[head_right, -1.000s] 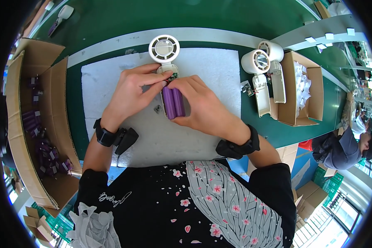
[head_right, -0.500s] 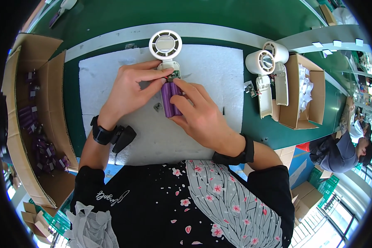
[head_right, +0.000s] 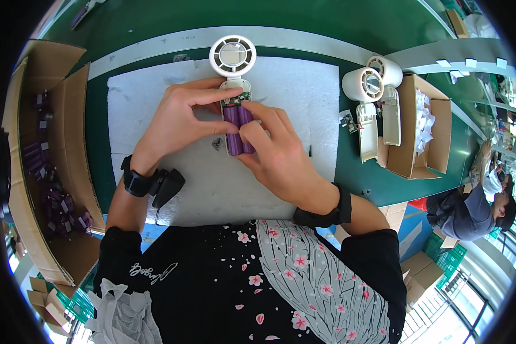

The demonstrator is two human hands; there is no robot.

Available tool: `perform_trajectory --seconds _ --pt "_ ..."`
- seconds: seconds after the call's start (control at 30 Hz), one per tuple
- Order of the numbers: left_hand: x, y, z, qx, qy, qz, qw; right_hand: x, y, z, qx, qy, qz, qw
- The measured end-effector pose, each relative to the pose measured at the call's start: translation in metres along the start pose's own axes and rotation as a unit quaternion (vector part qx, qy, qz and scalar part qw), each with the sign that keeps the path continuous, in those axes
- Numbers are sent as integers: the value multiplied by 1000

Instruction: Assembling electronic circuit boards and batteries into plastic device housings on an assembly line.

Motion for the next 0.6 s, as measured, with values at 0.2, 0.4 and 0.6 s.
perform_trajectory --seconds 0.2,0.4,0.6 --pt "-1 0 1 4 -27 -43 999 -5 4 0 14 25 5 1000" --pt "3 0 2 5 -27 -32 999 -7 1 2 19 15 -2 1000" --pt "3 -1 -1 12 -29 -43 999 -9 9 0 55 47 2 997"
Point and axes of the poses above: each hand's wrist, its own y-axis towards the middle knuckle, its own z-axis out of the palm, x = y × z, the point moved 2 cm from there along y, towards the middle knuckle, and after that the axes turned 14 degrees about -y, right-handed, at the moved point
